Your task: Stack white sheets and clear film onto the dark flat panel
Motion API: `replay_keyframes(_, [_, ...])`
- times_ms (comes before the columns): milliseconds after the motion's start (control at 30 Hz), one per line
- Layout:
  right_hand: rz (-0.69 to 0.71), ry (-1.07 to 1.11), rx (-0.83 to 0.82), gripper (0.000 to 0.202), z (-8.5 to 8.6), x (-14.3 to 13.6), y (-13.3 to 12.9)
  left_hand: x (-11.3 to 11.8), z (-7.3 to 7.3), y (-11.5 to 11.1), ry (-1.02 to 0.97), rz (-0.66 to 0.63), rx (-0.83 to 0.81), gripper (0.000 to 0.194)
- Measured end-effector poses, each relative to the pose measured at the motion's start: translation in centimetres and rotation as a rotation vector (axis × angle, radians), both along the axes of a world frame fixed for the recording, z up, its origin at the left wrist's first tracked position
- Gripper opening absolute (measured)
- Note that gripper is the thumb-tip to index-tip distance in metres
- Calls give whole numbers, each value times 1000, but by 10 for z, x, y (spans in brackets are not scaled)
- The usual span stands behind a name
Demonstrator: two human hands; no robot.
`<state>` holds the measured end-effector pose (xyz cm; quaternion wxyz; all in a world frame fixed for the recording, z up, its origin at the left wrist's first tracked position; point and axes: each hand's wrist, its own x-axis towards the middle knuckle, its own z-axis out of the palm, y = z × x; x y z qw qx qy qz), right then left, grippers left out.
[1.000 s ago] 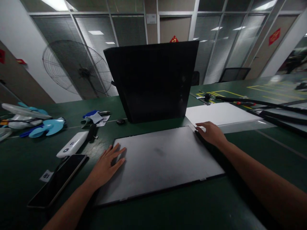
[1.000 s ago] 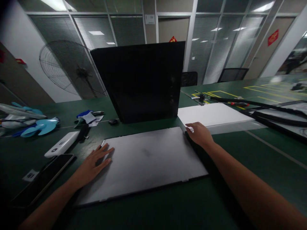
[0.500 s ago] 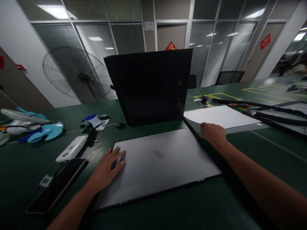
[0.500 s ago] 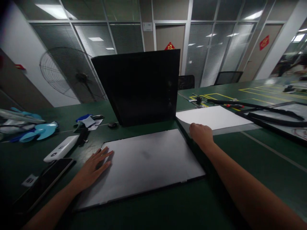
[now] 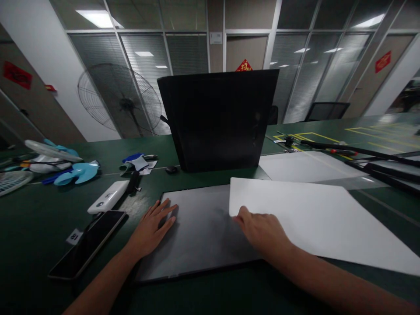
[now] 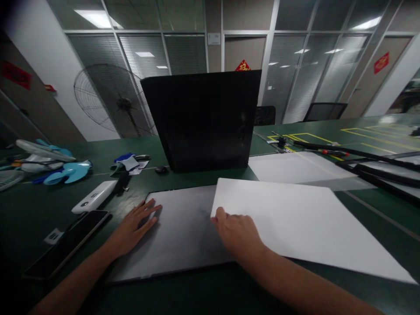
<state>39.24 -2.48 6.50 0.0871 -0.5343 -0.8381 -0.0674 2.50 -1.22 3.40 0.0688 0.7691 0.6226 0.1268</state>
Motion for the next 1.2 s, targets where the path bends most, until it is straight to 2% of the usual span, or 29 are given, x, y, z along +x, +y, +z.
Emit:
replay_keyframes(100, [274, 126, -196, 30, 3, -21, -25, 0, -1, 1, -4, 3, -1, 58])
replay_keyframes(200, [532, 248, -447, 68, 19, -24, -38, 0, -3, 1, -7, 12, 12, 60])
replay_keyframes(267, [648, 276, -526, 79, 26, -18, -35, 0, -5, 2, -9, 17, 23, 61])
replay_keyframes(333, [604, 283, -446, 70, 25, -5, -20, -1, -6, 2, -12, 21, 31, 63])
replay_keyframes(400, [372, 254, -282, 62, 17, 12, 2, -1, -6, 2, -14, 27, 29, 67])
replay_keyframes(500, [-8, 92, -107, 62, 0, 40, 32, 0, -6, 1, -9, 37, 18, 76])
replay_keyframes(600, [-136, -56, -71, 67, -8, 56, 43, 0, -6, 0, 9, 28, 19, 83])
replay_keyframes(733, [-140, -132, -88, 75, -3, 44, 30, -1, -6, -1, 31, 17, 27, 88])
replay_keyframes(867, [-62, -143, -149, 77, 6, 20, 9, -5, -8, -1, 43, 42, 12, 88])
replay_keyframes(1067, [12, -134, -239, 77, 15, 5, -11, -13, -18, 1, 29, 52, 63, 84])
replay_keyframes(1133, [95, -90, -283, 85, 19, 5, -14, -15, -21, 1, 41, 40, 65, 82])
replay_keyframes(1200, [309, -30, -357, 98, 22, 6, -15, -16, -22, 2, 70, 21, 56, 83])
